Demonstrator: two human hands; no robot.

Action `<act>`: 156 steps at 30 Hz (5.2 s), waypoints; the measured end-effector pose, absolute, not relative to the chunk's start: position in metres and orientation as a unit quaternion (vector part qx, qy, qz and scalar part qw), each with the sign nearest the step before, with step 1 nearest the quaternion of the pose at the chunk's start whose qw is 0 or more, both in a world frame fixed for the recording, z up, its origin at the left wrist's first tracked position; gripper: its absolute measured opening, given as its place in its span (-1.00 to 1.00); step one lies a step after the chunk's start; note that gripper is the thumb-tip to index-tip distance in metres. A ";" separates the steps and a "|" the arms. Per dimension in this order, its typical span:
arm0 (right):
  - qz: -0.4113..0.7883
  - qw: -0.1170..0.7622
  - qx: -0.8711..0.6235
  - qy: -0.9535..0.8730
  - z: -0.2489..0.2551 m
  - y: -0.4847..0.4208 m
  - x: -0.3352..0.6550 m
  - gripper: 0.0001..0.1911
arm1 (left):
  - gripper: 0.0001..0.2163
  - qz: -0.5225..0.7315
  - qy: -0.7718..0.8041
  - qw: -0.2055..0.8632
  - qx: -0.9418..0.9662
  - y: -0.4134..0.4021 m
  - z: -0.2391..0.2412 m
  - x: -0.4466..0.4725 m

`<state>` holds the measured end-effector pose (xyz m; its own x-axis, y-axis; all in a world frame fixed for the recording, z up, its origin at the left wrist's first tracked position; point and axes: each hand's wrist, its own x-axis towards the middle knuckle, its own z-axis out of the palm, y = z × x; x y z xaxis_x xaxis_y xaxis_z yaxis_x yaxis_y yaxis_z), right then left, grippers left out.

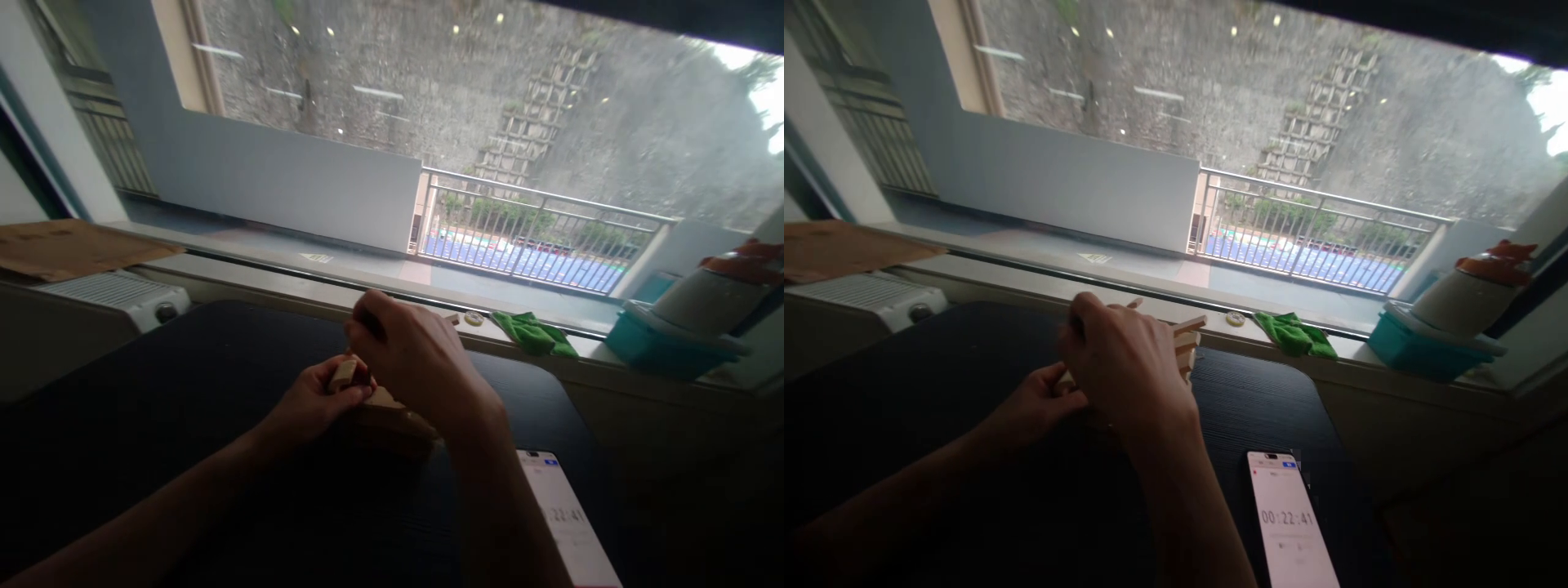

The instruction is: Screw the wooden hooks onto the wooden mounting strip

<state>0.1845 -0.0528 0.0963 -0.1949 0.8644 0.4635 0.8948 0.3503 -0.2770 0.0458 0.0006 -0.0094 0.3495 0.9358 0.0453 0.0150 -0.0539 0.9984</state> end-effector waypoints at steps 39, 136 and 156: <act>-0.106 0.246 -0.670 -0.692 0.078 -0.033 0.179 -0.77 | -0.82 0.407 0.264 0.647 0.588 -0.002 -0.015 0.045; -0.068 0.245 -0.708 -0.658 0.080 -0.034 0.188 -0.74 | -0.86 0.431 0.286 0.617 0.593 -0.003 -0.021 0.049; -0.044 0.267 -0.703 -0.657 0.080 -0.034 0.191 -0.80 | -0.85 0.432 0.290 0.620 0.587 -0.004 -0.020 0.049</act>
<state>0.1913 -0.0337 0.0802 0.1323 0.9009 0.4134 0.9482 0.0065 -0.3175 0.0494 -0.0037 -0.0205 0.4579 0.8768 0.1471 -0.1956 -0.0620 0.9787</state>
